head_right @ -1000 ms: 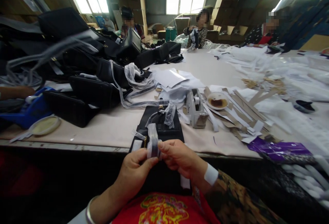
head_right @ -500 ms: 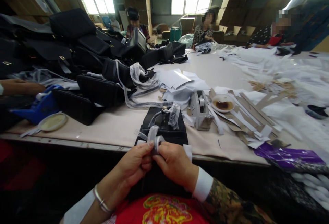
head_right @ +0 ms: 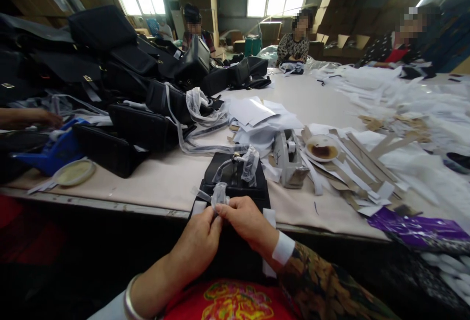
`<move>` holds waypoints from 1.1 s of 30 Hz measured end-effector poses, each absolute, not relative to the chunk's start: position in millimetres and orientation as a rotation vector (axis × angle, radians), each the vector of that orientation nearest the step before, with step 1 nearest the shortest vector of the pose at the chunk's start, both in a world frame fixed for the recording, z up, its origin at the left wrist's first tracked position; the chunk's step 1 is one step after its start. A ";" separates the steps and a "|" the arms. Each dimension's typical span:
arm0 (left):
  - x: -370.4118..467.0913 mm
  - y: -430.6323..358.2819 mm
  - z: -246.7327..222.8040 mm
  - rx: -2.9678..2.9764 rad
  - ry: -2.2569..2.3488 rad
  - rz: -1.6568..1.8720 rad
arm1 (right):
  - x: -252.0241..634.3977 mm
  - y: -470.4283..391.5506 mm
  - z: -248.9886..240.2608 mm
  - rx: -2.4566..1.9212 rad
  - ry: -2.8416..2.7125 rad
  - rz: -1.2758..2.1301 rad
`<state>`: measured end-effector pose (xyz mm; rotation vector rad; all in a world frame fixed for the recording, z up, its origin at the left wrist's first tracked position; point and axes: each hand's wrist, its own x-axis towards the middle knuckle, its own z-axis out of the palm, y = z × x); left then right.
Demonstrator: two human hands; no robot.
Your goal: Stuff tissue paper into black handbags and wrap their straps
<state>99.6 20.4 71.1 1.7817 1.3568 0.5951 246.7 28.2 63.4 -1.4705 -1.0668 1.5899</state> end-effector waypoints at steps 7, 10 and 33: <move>79.1 20.4 89.7 2.106 1.301 0.478 | 244.5 26.5 70.9 -1.438 -0.912 1.549; 56.5 28.2 94.1 2.154 1.547 0.554 | 245.3 27.6 75.3 -1.403 -0.737 1.712; 22.3 -30.3 72.9 1.456 1.033 0.696 | 229.1 10.7 67.3 -1.126 -0.317 1.888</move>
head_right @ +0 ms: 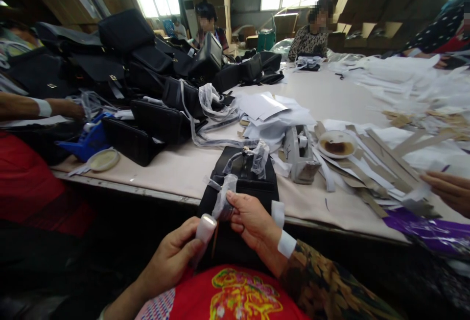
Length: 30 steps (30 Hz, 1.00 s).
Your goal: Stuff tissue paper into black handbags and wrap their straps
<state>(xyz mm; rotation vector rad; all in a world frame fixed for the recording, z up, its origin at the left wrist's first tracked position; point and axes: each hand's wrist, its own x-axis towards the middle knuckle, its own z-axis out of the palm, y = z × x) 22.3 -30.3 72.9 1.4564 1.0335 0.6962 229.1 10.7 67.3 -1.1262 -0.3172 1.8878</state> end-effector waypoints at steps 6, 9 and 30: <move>50.0 -18.9 83.4 1.442 1.120 0.863 | 212.0 9.5 66.3 -1.092 -0.388 1.824; 60.3 -13.7 76.8 1.406 1.198 0.914 | 209.2 6.7 62.0 -1.163 -0.458 1.768; 63.3 -6.5 66.0 1.140 1.188 0.591 | 197.5 6.3 58.7 -1.091 -0.393 1.823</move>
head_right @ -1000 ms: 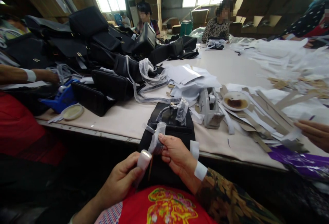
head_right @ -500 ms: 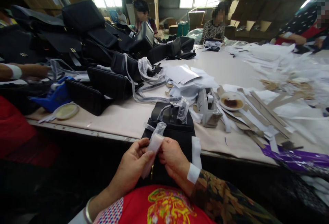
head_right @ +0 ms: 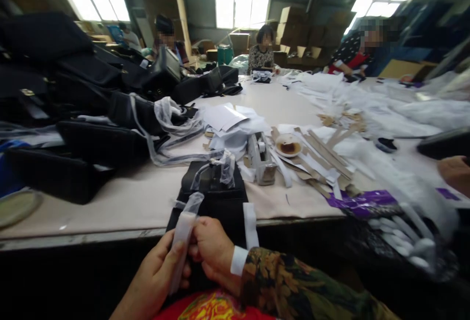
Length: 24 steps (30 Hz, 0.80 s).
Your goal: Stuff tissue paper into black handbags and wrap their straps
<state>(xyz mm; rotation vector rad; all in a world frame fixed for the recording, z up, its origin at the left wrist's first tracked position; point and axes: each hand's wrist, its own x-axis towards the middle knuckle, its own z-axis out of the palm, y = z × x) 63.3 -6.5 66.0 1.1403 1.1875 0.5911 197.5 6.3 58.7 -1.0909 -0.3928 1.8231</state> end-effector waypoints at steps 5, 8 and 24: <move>65.5 -1.5 51.0 1.189 1.243 0.614 | 204.4 13.3 52.5 -1.172 -0.451 1.828; 65.3 1.8 47.7 1.283 1.290 0.650 | 211.7 13.0 50.3 -1.084 -0.422 1.952; 68.3 -8.0 63.5 1.196 1.258 0.648 | 239.4 -7.2 69.8 -1.490 -1.364 1.387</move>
